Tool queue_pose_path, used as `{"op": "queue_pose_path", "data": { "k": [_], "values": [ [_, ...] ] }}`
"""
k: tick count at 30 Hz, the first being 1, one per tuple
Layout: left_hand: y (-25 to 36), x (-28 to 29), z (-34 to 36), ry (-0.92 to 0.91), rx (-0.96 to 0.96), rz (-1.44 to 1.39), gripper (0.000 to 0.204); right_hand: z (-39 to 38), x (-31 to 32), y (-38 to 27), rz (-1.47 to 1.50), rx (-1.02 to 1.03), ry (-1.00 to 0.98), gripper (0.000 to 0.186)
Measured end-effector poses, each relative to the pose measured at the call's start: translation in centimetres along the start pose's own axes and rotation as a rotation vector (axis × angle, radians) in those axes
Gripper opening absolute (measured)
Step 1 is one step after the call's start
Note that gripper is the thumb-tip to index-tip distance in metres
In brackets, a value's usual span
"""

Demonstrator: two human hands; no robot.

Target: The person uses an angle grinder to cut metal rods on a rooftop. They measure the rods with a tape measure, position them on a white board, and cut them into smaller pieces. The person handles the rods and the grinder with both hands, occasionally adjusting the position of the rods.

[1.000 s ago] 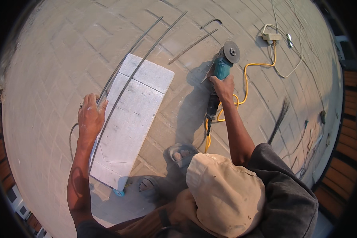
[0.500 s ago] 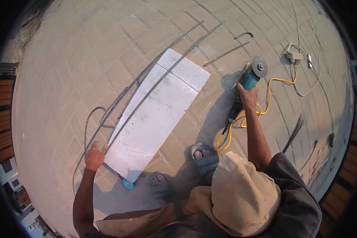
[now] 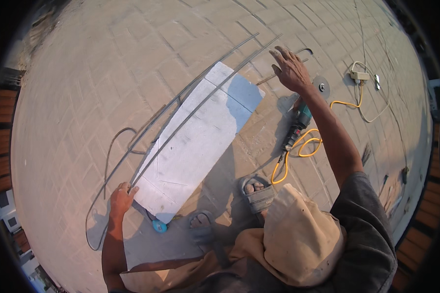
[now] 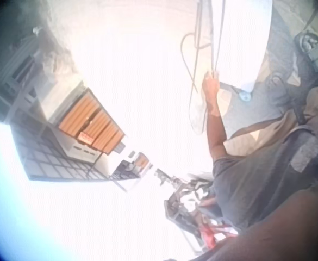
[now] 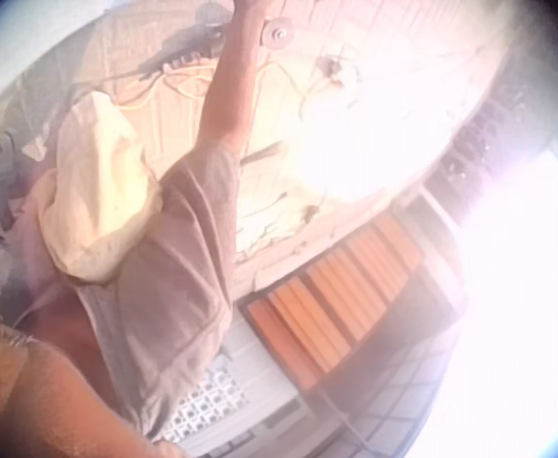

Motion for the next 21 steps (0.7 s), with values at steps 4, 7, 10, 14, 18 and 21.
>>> {"op": "queue_pose_path", "data": {
  "k": [4,7,10,14,18,21],
  "values": [
    [-1.5,-1.9,-0.4,-0.071,0.165,-0.129,0.051,7.1,-5.2,3.9,-0.154,0.073,-0.270,0.045],
    [-5.0,-3.3,-3.2,0.113,0.227,-0.272,0.048,9.8,-5.7,1.2,-0.184,-0.029,-0.638,0.045],
    [-5.3,-2.1,-3.2,0.242,0.176,-0.035,0.042,10.8,-2.9,2.0,-0.071,0.019,-0.587,0.040],
    [-9.0,4.4,-5.1,0.530,-0.022,0.118,0.029,12.2,4.7,1.9,-0.066,0.329,-0.160,0.033],
    [-8.8,9.6,-2.9,0.590,-0.008,0.072,0.025,12.0,10.1,0.3,-0.123,0.306,0.020,0.030],
    [-9.0,7.9,-1.1,0.702,-0.029,0.133,0.028,11.9,10.9,2.4,-0.153,0.322,0.014,0.030]
  ]
}}
Point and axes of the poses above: each hand's wrist, its own z-axis towards the middle knuckle, its own x-axis out of the back of the hand, y = z × x, the point moved 4 cm from there along z, towards the middle knuckle, and after that the axes turned 10 degrees about -x, right-handed, at the moved point
